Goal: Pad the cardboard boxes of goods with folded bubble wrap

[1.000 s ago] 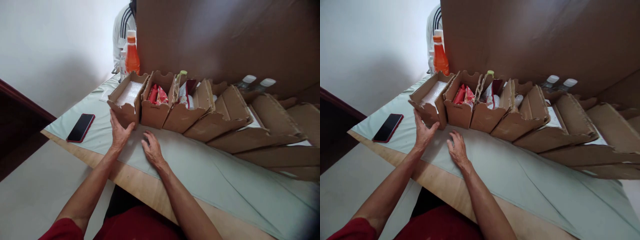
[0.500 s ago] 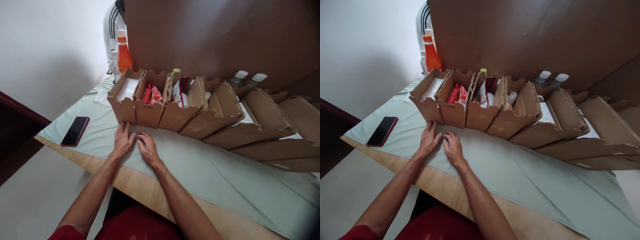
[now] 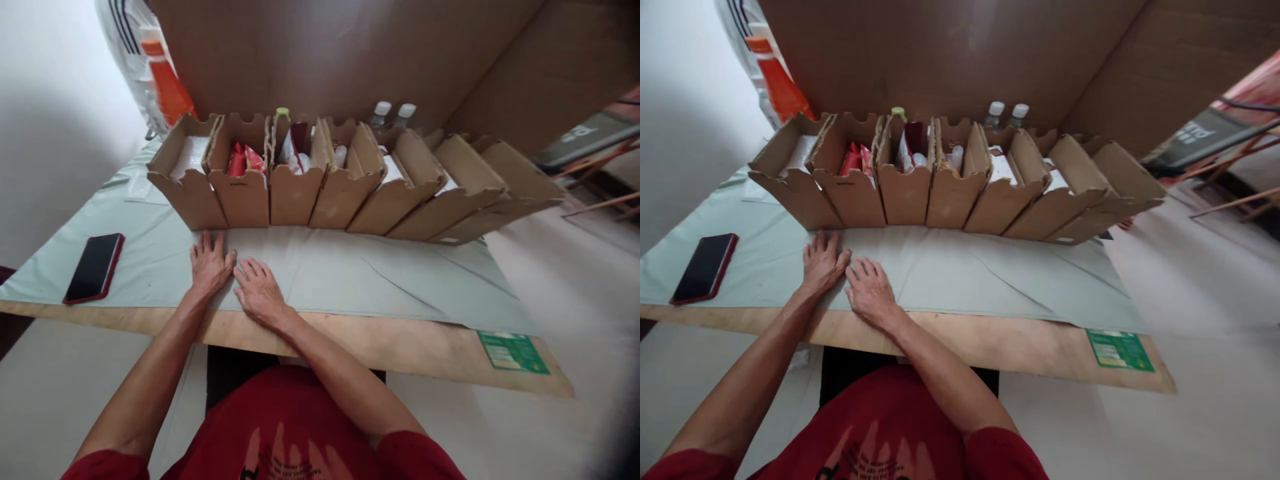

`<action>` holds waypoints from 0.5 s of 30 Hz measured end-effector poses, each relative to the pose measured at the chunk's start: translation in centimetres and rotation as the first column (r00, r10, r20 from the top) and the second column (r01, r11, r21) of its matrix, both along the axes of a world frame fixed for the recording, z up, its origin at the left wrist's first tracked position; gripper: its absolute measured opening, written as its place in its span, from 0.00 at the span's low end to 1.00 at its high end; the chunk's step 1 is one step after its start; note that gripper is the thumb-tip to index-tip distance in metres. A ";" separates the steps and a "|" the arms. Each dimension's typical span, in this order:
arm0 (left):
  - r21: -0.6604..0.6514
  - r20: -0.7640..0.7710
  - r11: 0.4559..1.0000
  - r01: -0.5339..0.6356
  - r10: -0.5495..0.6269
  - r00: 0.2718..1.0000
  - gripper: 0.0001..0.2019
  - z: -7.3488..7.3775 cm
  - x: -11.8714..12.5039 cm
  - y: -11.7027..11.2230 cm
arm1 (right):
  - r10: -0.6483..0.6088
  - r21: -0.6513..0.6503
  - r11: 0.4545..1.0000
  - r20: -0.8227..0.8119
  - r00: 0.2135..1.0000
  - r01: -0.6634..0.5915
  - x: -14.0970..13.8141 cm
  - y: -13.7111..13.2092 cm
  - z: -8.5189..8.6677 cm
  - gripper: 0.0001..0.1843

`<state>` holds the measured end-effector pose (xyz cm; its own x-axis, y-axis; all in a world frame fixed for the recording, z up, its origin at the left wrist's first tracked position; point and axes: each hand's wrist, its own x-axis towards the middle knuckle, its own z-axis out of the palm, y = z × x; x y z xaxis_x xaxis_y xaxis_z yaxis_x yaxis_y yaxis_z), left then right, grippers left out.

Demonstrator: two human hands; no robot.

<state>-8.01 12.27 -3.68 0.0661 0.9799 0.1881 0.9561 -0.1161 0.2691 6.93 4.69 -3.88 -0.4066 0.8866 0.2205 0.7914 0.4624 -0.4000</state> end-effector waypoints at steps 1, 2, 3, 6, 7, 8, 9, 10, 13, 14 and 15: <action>-0.003 -0.030 1.000 0.019 -0.020 0.999 0.32 0.0 0.0 -0.4 | -0.001 0.017 1.000 0.029 1.000 0.000 0.3 -1.3 -0.1 0.27; -0.006 -0.060 0.999 0.040 -0.041 0.997 0.32 0.0 -0.1 -0.8 | -0.002 0.034 0.999 0.058 0.998 0.000 0.7 -2.7 -0.1 0.27; -0.008 -0.090 0.998 0.063 -0.064 0.994 0.31 0.1 -0.1 -1.3 | -0.006 0.048 0.999 0.082 0.997 0.002 1.1 -4.0 0.0 0.26; -0.015 -0.172 0.991 0.134 -0.134 0.976 0.30 0.1 -0.3 -2.9 | -0.029 0.060 0.998 0.094 0.995 0.024 2.3 -7.9 0.3 0.26; -0.020 -0.195 0.988 0.154 -0.155 0.968 0.30 0.1 -0.3 -3.5 | -0.024 0.055 0.998 0.083 0.996 0.019 2.7 -9.2 0.4 0.26; -0.026 -0.214 0.985 0.171 -0.172 0.962 0.30 0.1 -0.4 -4.1 | -0.008 0.043 0.999 0.068 0.998 0.005 3.3 -10.3 0.5 0.24; -0.033 -0.229 0.982 0.185 -0.188 0.955 0.30 0.0 -0.4 -4.7 | 0.005 0.029 1.000 0.043 0.999 -0.006 4.0 -11.4 0.5 0.22; -0.039 -0.241 0.980 0.195 -0.199 0.950 0.30 0.0 -0.5 -5.2 | 0.002 0.016 1.000 0.011 1.000 -0.002 4.9 -12.4 0.6 0.20; -0.043 -0.260 0.976 0.212 -0.216 0.941 0.31 -0.1 -0.6 -6.4 | -0.180 0.005 0.984 -0.081 0.980 0.181 8.9 -14.6 0.7 0.15; -0.043 -0.265 0.976 0.216 -0.219 0.939 0.31 -0.1 -0.6 -6.7 | -0.284 0.011 0.958 -0.085 0.955 0.286 10.6 -14.9 0.9 0.16; -0.044 -0.269 0.975 0.218 -0.221 0.937 0.31 -0.1 -0.6 -6.8 | -0.384 0.022 0.922 -0.073 0.921 0.386 12.4 -15.1 1.1 0.17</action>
